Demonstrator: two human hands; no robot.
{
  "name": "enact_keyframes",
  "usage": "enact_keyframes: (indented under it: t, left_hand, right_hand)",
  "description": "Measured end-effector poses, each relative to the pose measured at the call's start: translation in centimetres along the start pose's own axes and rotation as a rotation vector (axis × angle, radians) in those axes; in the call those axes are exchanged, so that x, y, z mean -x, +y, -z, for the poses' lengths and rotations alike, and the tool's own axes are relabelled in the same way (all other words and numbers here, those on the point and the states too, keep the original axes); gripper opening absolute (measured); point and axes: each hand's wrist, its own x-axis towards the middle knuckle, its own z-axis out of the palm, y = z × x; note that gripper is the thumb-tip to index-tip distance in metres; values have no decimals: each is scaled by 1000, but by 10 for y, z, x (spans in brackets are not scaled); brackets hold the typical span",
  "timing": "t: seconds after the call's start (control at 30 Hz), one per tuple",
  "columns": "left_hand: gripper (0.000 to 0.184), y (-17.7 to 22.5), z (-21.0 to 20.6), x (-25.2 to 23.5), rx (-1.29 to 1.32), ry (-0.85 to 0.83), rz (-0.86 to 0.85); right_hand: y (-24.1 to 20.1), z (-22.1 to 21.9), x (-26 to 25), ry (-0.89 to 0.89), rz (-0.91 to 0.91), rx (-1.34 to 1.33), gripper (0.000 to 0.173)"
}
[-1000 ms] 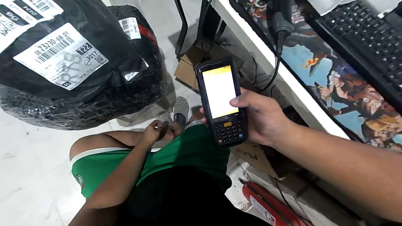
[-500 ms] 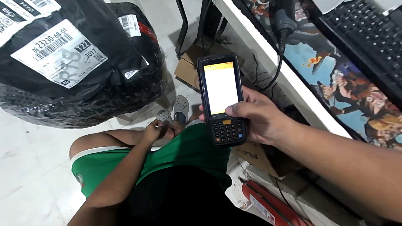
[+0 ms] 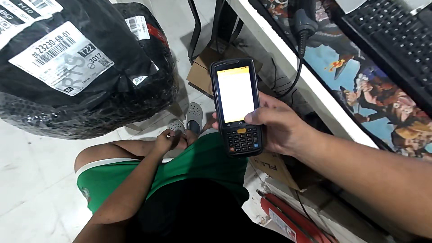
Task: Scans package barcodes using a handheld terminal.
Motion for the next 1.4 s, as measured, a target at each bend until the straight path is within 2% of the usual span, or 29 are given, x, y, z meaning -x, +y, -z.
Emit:
enact_keyframes:
  t: [0.17, 0.67, 1.07, 1.13, 1.23, 1.33, 1.4]
  left_hand:
    - [28, 2, 1, 1, 10, -5, 8]
    - [28, 0, 0, -1, 3, -15, 19]
    - [27, 5, -5, 3, 64, -14, 15]
    - [26, 51, 11, -2, 135, 16, -83]
    - [27, 165, 51, 1, 217, 47, -321]
    - [26, 266, 96, -7, 333, 94, -514]
    - [35, 320, 124, -27, 494, 173, -593]
  right_hand:
    - [-2, -5, 0, 75, -7, 65, 56]
    - [0, 0, -1, 4, 14, 27, 60]
    - [1, 0, 2, 46, -30, 58, 60]
    - [-3, -3, -1, 78, -45, 79, 57]
    - [-7, -4, -5, 88, -51, 71, 53]
    - [-9, 0, -8, 122, -108, 51, 61]
    - [-11, 3, -9, 138, -122, 21, 64]
